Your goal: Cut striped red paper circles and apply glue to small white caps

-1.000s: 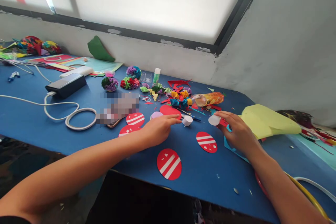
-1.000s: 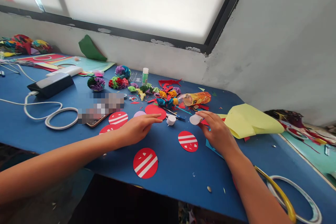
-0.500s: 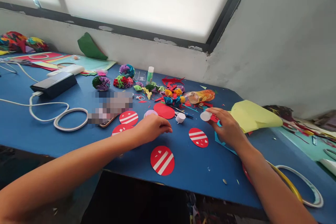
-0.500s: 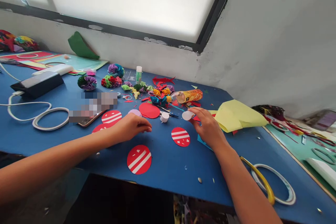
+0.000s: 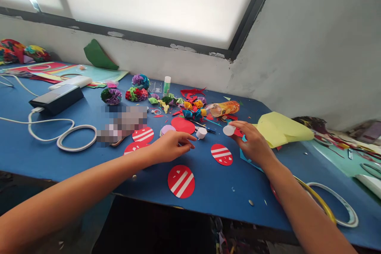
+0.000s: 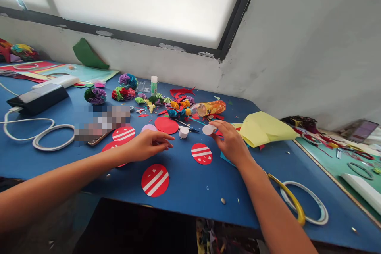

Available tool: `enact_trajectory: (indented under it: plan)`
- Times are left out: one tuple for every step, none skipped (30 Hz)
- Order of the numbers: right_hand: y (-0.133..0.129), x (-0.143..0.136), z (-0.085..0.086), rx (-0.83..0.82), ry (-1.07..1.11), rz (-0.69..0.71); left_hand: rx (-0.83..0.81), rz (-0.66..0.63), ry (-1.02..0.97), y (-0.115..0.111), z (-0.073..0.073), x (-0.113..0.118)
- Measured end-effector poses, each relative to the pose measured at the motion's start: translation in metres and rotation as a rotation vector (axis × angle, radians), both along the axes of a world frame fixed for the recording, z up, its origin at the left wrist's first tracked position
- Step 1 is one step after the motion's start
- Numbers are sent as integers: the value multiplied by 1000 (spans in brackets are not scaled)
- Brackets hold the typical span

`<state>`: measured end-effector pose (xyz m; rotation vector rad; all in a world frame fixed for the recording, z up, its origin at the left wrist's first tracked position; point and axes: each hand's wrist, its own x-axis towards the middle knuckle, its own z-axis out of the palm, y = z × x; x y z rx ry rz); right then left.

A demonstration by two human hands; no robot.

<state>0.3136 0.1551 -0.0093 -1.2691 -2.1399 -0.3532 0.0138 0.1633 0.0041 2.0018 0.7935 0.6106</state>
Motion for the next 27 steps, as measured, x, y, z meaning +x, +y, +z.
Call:
enact_trajectory:
  plan:
    - [0, 0, 0, 0, 3, 1, -26, -8, -17, -1, 2, 1]
    - [0, 0, 0, 0, 5, 1, -49, -16, -33, -1, 3, 1]
    - [0, 0, 0, -1, 8, 2, -69, -21, -46, -1, 5, 2]
    - [0, 0, 0, -3, 10, 2, -84, -22, -57, -1, 5, 2]
    - [0, 0, 0, -5, 12, 1, -98, -20, -64, -1, 6, 2]
    - [0, 0, 0, -8, 14, 1, -110, -16, -66, -1, 5, 2]
    - [0, 0, 0, -11, 15, 1, -122, -10, -65, 0, 4, 2]
    - [0, 0, 0, -14, 17, 1, -133, -6, -60, 0, 3, 1]
    - [0, 0, 0, -16, 18, 1, -143, -4, -52, 0, 2, 0]
    - [0, 1, -1, -18, 20, 0, -152, -6, -44, 0, 1, -1]
    - [0, 1, -1, -18, 23, -1, -159, -8, -42, 0, 1, -1]
    - [0, 1, -1, -17, 26, -2, -161, -12, -49, 0, 2, -2]
    - [0, 1, -1, -16, 29, -2, -162, -17, -67, -1, 2, -2]
    - [1, 1, -1, -14, 31, -1, -164, -27, -92, -1, 3, -2]
    - [1, 1, -2, -13, 32, 0, -171, -42, -121, -2, 5, -2]
    - [1, 1, -2, -12, 31, 1, -186, -66, -145, -3, 6, -1]
    - [2, 1, -2, -13, 30, 2, -211, -96, -162, -4, 7, 0]
    - [2, 1, -2, -13, 29, 3, -243, -131, -171, -4, 9, 0]
    - [2, 1, -2, -13, 28, 2, -275, -163, -177, -5, 10, 1]
    - [2, 0, -1, -13, 29, 0, -304, -188, -183, -5, 11, 1]
    - [2, 0, -1, -12, 29, -2, -326, -206, -191, -5, 13, 1]
    - [2, 0, 0, -12, 30, -4, -342, -215, -201, -5, 14, 1]
    - [1, -1, 0, -13, 30, -7, -352, -219, -212, -5, 16, 1]
    - [1, -1, 1, -14, 30, -10, -358, -219, -221, -4, 17, 1]
    - [1, -2, 2, -16, 30, -13, -360, -219, -227, -4, 18, 1]
    - [0, -2, 2, -17, 30, -17, -359, -218, -230, -4, 19, 1]
    - [0, -2, 3, -18, 30, -22, -354, -219, -230, -4, 20, 1]
